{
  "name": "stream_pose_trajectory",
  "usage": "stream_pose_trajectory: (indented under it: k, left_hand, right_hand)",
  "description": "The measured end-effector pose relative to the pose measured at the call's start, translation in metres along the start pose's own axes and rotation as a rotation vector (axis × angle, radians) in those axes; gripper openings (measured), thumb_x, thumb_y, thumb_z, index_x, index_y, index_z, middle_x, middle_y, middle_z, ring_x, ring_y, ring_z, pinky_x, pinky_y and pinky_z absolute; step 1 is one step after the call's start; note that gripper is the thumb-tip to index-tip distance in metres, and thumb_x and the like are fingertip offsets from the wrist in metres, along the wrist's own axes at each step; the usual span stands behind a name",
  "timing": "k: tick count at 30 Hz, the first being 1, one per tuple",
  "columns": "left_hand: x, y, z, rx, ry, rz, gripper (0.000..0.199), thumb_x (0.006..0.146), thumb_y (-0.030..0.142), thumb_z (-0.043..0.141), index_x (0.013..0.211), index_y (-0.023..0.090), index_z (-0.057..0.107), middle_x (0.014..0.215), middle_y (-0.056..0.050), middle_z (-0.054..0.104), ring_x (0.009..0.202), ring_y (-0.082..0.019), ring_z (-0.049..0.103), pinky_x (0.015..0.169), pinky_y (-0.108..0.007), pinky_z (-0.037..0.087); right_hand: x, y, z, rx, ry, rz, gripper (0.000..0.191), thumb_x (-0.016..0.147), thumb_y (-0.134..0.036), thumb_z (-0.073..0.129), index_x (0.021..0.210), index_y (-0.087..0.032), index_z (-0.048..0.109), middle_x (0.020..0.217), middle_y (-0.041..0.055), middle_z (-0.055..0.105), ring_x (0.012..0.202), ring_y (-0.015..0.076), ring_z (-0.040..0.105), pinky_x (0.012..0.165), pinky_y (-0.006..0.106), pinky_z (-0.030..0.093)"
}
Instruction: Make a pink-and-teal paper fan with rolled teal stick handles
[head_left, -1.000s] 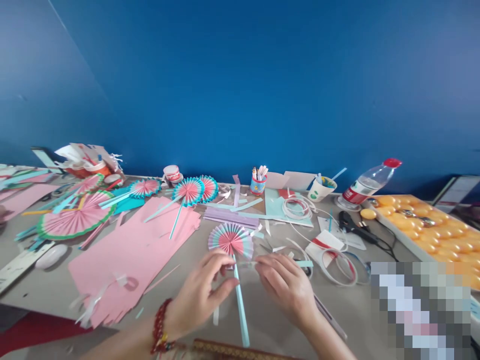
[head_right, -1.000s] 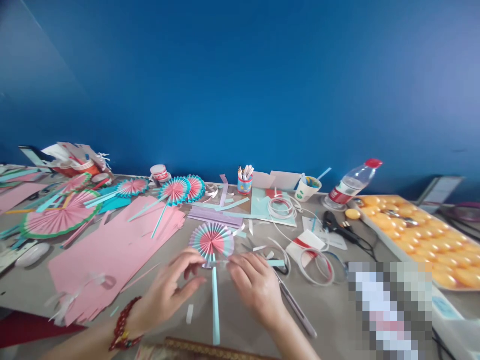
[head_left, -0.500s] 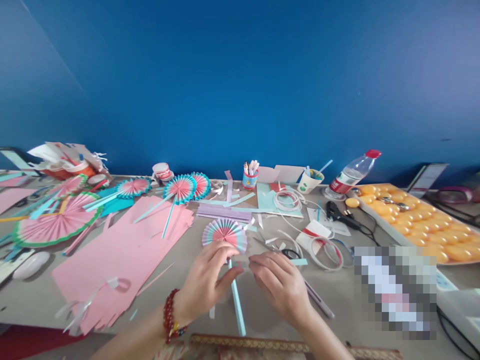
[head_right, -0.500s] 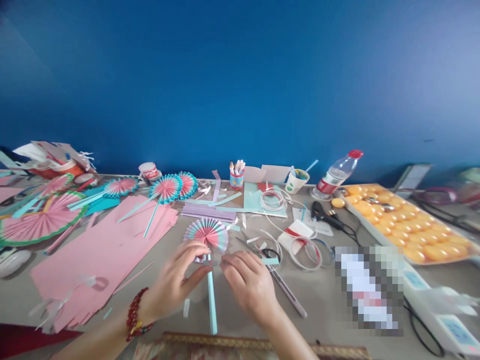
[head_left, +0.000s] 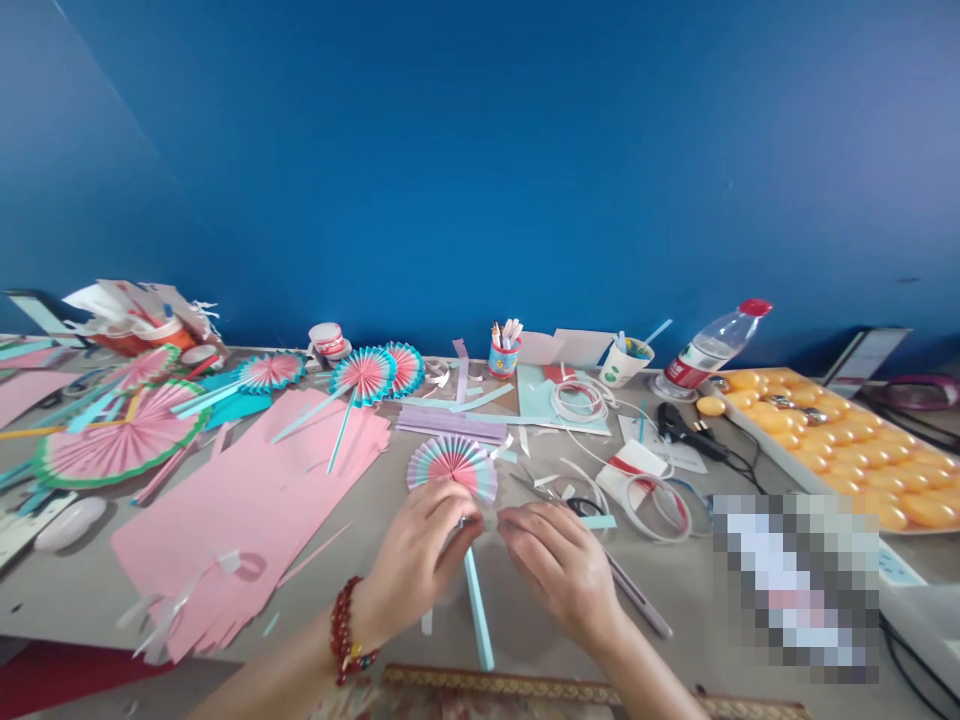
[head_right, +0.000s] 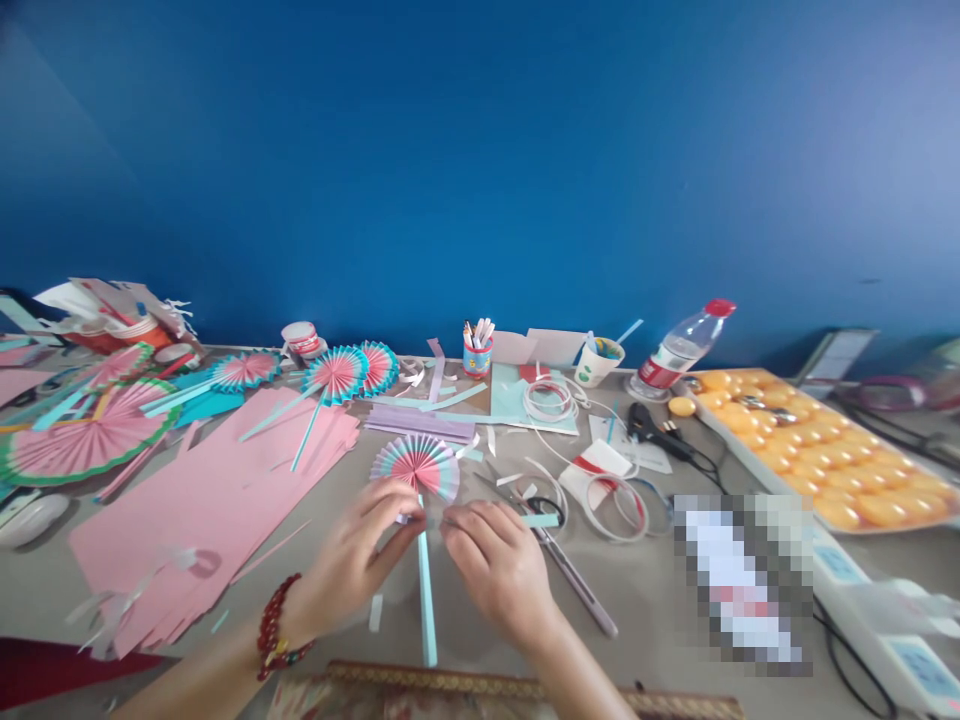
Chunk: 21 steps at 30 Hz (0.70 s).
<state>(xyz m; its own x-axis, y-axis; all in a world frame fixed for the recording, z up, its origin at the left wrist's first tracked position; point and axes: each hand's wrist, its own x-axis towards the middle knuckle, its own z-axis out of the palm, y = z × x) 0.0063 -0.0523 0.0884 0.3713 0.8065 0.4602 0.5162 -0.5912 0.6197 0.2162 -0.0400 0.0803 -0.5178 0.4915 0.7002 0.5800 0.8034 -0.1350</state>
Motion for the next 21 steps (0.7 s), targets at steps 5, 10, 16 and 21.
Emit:
stream_pose_trajectory:
  k: [5, 10, 16, 21]
  left_hand:
    - [0.002, -0.001, 0.000, -0.062, -0.006, -0.074, 0.008, 0.098, 0.019, 0.047, 0.100, 0.020, 0.054, 0.097, -0.005, 0.062, 0.093, -0.018, 0.059, 0.085, -0.030, 0.047]
    - [0.003, -0.005, -0.001, -0.068, -0.045, -0.072, 0.009, 0.099, 0.020, 0.046, 0.094, 0.020, 0.053, 0.092, -0.004, 0.059, 0.089, -0.017, 0.057, 0.080, -0.029, 0.046]
    - [0.007, -0.004, -0.002, -0.024, -0.079, -0.033, 0.015, 0.100, 0.017, 0.038, 0.094, 0.019, 0.051, 0.091, -0.005, 0.058, 0.088, -0.018, 0.055, 0.081, -0.031, 0.044]
    - [0.002, -0.010, -0.010, -0.075, 0.046, -0.082, 0.017, 0.101, 0.016, 0.034, 0.095, 0.020, 0.050, 0.093, -0.005, 0.058, 0.091, -0.017, 0.056, 0.086, -0.030, 0.045]
  right_hand:
    - [0.000, 0.001, 0.001, -0.024, 0.006, -0.022, 0.015, 0.094, -0.010, 0.054, 0.090, -0.020, 0.065, 0.096, 0.0057, 0.075, 0.085, 0.0176, 0.066, 0.077, 0.032, 0.049]
    - [0.001, 0.001, 0.000, -0.054, 0.017, -0.037, 0.018, 0.095, -0.012, 0.051, 0.088, -0.020, 0.065, 0.093, 0.0053, 0.075, 0.083, 0.0167, 0.065, 0.076, 0.031, 0.049]
    - [0.003, 0.000, 0.001, -0.028, 0.006, -0.038, 0.018, 0.096, -0.010, 0.051, 0.091, -0.020, 0.065, 0.095, 0.0050, 0.074, 0.085, 0.0166, 0.065, 0.076, 0.031, 0.048]
    - [-0.001, 0.005, 0.003, -0.033, 0.021, -0.029, 0.019, 0.096, -0.010, 0.050, 0.089, -0.019, 0.065, 0.093, 0.0049, 0.075, 0.082, 0.0164, 0.065, 0.076, 0.030, 0.048]
